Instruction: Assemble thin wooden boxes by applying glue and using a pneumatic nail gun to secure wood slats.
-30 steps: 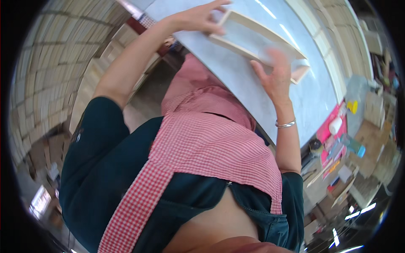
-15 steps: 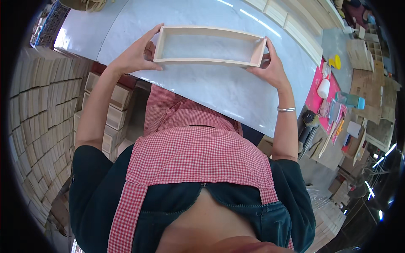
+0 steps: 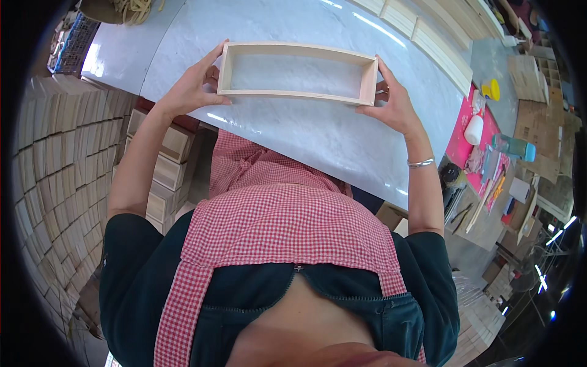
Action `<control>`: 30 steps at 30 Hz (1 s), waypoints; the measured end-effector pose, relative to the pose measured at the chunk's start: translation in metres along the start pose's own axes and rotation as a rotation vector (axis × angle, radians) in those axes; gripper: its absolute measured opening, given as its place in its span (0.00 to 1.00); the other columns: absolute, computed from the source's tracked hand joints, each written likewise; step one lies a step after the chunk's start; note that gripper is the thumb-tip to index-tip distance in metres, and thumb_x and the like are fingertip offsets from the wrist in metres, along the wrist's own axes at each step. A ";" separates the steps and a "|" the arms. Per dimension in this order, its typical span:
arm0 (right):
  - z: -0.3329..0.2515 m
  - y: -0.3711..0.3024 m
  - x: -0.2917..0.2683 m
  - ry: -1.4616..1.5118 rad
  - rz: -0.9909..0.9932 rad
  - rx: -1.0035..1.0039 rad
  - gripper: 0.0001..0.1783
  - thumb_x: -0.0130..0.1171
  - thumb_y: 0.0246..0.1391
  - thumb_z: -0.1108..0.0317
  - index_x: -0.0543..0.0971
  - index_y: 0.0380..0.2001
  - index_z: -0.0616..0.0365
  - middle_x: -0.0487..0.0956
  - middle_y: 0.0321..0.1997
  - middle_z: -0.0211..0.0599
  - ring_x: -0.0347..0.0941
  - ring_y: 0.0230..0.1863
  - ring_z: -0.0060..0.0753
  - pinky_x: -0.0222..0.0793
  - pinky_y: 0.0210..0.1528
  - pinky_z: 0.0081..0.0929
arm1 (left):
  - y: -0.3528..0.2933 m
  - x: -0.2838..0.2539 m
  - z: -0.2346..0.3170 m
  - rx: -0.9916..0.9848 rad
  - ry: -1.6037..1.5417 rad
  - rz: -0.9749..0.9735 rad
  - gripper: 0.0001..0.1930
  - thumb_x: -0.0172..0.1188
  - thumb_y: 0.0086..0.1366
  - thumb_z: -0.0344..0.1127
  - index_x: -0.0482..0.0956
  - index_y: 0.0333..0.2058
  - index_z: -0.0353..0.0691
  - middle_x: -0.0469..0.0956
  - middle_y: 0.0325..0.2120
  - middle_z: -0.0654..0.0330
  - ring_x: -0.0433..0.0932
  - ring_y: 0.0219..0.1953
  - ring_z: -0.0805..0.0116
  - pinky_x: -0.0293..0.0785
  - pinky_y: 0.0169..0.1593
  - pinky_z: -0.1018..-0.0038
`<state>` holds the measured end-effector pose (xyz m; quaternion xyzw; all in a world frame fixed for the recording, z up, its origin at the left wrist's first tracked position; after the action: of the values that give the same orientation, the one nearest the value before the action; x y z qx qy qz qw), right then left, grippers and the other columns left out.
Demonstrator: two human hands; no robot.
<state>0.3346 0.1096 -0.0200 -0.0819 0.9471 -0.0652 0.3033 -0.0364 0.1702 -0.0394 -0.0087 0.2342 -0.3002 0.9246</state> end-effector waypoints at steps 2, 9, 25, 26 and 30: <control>-0.001 -0.003 -0.003 -0.007 -0.033 0.047 0.61 0.78 0.31 0.78 0.60 0.73 0.53 0.75 0.62 0.43 0.75 0.42 0.35 0.78 0.47 0.29 | -0.003 0.002 0.015 -0.017 -0.022 0.018 0.58 0.79 0.43 0.28 0.56 0.72 0.44 0.80 0.38 0.54 0.74 0.35 0.64 0.74 0.44 0.71; 0.019 -0.063 -0.043 0.000 0.061 0.013 0.61 0.78 0.33 0.71 0.57 0.72 0.58 0.68 0.67 0.49 0.74 0.57 0.48 0.75 0.57 0.41 | 0.007 0.038 0.064 0.141 -0.026 -0.067 0.55 0.78 0.44 0.28 0.58 0.71 0.39 0.80 0.40 0.55 0.78 0.34 0.66 0.79 0.39 0.73; 0.090 -0.132 -0.071 -0.111 0.130 0.207 0.64 0.76 0.34 0.73 0.50 0.74 0.60 0.59 0.72 0.55 0.65 0.64 0.54 0.66 0.65 0.45 | 0.065 0.133 0.065 0.410 0.058 -0.151 0.57 0.78 0.39 0.33 0.55 0.68 0.35 0.70 0.58 0.52 0.74 0.49 0.53 0.72 0.55 0.65; 0.090 -0.134 -0.074 -0.102 0.163 0.205 0.64 0.76 0.34 0.73 0.50 0.74 0.60 0.59 0.72 0.55 0.65 0.64 0.54 0.66 0.65 0.45 | 0.062 0.135 0.067 0.409 0.068 -0.133 0.59 0.78 0.39 0.32 0.53 0.70 0.35 0.68 0.60 0.52 0.74 0.50 0.52 0.72 0.56 0.64; 0.091 -0.140 -0.074 -0.133 0.120 0.228 0.66 0.78 0.34 0.71 0.48 0.74 0.60 0.59 0.72 0.54 0.65 0.65 0.55 0.65 0.65 0.46 | 0.053 0.133 0.069 0.270 -0.135 -0.273 0.63 0.81 0.37 0.33 0.49 0.70 0.29 0.67 0.61 0.47 0.71 0.56 0.48 0.67 0.62 0.66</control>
<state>0.4634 -0.0197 -0.0271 0.0058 0.9147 -0.1483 0.3760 0.1169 0.1305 -0.0430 0.0634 0.1260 -0.4499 0.8818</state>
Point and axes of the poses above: each hand's wrist, its own y-axis towards the middle knuckle, its own x-axis out of the palm, z = x × y, the point moved 10 cm from there along y, towards the middle knuckle
